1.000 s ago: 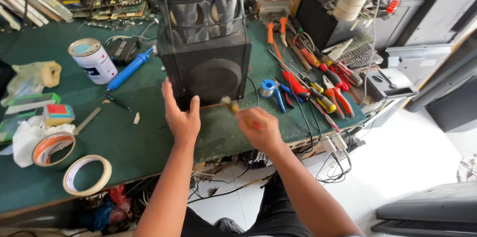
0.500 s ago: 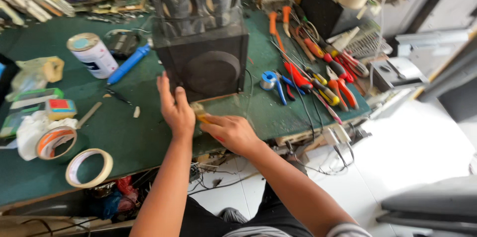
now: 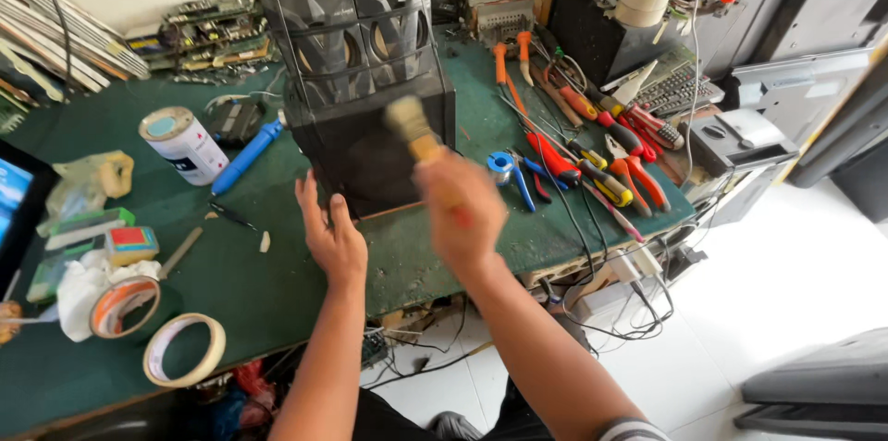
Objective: The person cleans the exterior of a black electronic device using a brush. They then handle a small black component and a piece of wire, manipulating them with their hands on the workbench.
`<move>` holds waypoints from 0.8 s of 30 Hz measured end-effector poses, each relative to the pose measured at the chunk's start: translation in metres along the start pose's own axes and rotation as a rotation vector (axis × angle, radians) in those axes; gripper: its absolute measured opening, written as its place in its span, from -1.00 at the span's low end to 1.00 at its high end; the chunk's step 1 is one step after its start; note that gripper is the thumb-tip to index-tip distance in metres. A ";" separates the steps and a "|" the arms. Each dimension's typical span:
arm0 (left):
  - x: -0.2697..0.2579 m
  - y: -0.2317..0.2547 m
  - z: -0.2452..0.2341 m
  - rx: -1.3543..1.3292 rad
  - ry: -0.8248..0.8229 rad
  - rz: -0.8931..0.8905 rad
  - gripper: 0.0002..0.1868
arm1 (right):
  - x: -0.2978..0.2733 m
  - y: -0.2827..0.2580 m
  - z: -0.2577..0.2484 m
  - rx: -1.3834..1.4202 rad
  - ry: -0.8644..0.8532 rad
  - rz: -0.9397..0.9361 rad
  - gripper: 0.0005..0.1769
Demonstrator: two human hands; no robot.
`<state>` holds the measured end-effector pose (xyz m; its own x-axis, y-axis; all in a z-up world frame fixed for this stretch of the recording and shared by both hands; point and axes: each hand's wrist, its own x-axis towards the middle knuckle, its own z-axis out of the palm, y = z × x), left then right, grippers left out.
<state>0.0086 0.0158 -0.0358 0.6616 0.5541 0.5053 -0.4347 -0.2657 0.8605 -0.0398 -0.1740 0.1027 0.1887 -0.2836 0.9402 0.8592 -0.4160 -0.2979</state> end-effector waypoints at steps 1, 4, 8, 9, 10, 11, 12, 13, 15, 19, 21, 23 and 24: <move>0.000 0.010 0.003 -0.005 0.008 0.011 -0.47 | -0.007 0.008 0.003 0.009 0.005 -0.011 -0.82; -0.006 0.027 0.005 0.051 0.026 0.035 -0.41 | -0.014 0.003 0.011 0.151 -0.175 0.024 -0.84; 0.000 0.019 0.015 0.133 0.068 0.184 -0.36 | 0.049 -0.010 0.007 0.099 -0.260 0.111 -0.79; -0.004 0.017 0.010 0.161 0.092 0.251 -0.37 | 0.068 -0.001 0.005 -0.047 -0.140 0.155 -0.79; -0.003 0.021 0.010 0.165 0.106 0.248 -0.37 | 0.079 0.009 0.006 -0.036 -0.150 0.153 -0.79; -0.004 0.025 0.011 0.147 0.099 0.239 -0.37 | 0.090 0.019 0.005 -0.077 -0.170 0.119 -0.81; -0.005 0.029 0.011 0.129 0.093 0.231 -0.38 | 0.101 0.028 0.006 -0.118 -0.189 0.084 -0.83; -0.007 0.034 0.011 0.122 0.106 0.230 -0.38 | 0.108 0.014 0.009 -0.113 -0.197 0.072 -0.83; -0.010 0.044 0.012 0.108 0.075 0.187 -0.36 | 0.123 -0.016 0.014 -0.034 -0.642 0.089 -0.86; -0.006 0.034 0.012 0.120 0.067 0.218 -0.38 | 0.177 -0.037 0.032 0.028 -1.011 -0.039 -0.90; -0.003 0.028 0.008 0.152 0.113 0.289 -0.40 | 0.212 -0.038 0.040 -0.388 -1.243 -0.062 -0.83; -0.005 0.033 0.005 0.132 0.063 0.180 -0.38 | 0.240 -0.047 0.040 -0.581 -1.328 0.053 -0.84; -0.006 0.036 0.006 0.103 0.001 0.073 -0.34 | 0.255 -0.052 0.040 -0.787 -1.393 0.175 -0.77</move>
<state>-0.0074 -0.0013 -0.0075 0.6295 0.5311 0.5672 -0.4166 -0.3855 0.8233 -0.0170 -0.1900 0.3648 0.8957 0.4120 0.1674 0.4189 -0.9080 -0.0066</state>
